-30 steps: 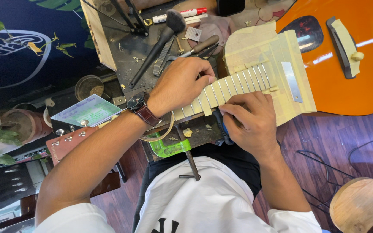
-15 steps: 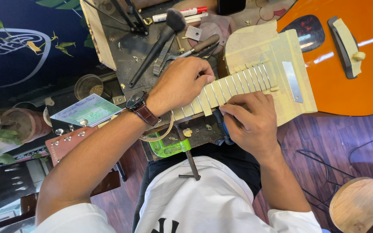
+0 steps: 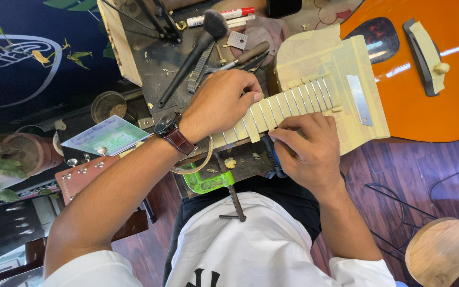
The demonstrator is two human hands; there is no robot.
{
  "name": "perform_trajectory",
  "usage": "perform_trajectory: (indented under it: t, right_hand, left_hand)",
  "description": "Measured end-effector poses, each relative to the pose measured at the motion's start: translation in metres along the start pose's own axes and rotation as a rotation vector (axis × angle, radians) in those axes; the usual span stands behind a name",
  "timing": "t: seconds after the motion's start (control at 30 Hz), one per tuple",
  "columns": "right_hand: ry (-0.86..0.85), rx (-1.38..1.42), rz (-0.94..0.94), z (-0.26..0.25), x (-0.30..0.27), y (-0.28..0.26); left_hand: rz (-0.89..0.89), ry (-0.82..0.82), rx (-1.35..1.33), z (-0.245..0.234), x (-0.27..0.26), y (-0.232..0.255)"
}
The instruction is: The person applies masking tape to the fretboard of a guitar neck clamped in a vise, then uses a metal scraper to remove old material from between the frets. They repeatedly apply and remove tape while scraping and cleaning the fretboard area.
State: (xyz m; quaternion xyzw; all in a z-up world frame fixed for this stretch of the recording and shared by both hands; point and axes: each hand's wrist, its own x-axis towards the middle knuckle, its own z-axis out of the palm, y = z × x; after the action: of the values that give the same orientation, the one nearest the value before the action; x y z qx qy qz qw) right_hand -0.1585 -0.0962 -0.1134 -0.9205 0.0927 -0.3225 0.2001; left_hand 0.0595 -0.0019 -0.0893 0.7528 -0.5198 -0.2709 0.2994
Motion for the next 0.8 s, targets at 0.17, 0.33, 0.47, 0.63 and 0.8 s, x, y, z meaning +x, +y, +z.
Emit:
perform_trajectory:
  t: [0.17, 0.33, 0.47, 0.63, 0.8]
  right_hand:
    - [-0.012, -0.023, -0.016, 0.0012, -0.0014, 0.0021]
    - [-0.028, -0.038, -0.018, 0.0001, -0.0019, 0.0012]
    - [-0.036, -0.057, -0.028, -0.0001, -0.0017, 0.0013]
    - [-0.037, -0.07, -0.058, 0.0016, -0.0023, 0.0034]
    - [-0.034, -0.088, -0.076, 0.0014, -0.0021, 0.003]
  left_hand:
    - [-0.009, -0.01, 0.032, 0.0005, 0.0003, 0.0002]
    - [-0.011, -0.021, 0.046, 0.001, 0.0002, -0.0006]
    - [-0.016, -0.02, 0.047, 0.0021, 0.0009, -0.0017]
    - [-0.037, -0.034, 0.048, 0.0015, 0.0018, 0.0001]
    - [-0.063, -0.051, 0.042, 0.0022, 0.005, -0.0001]
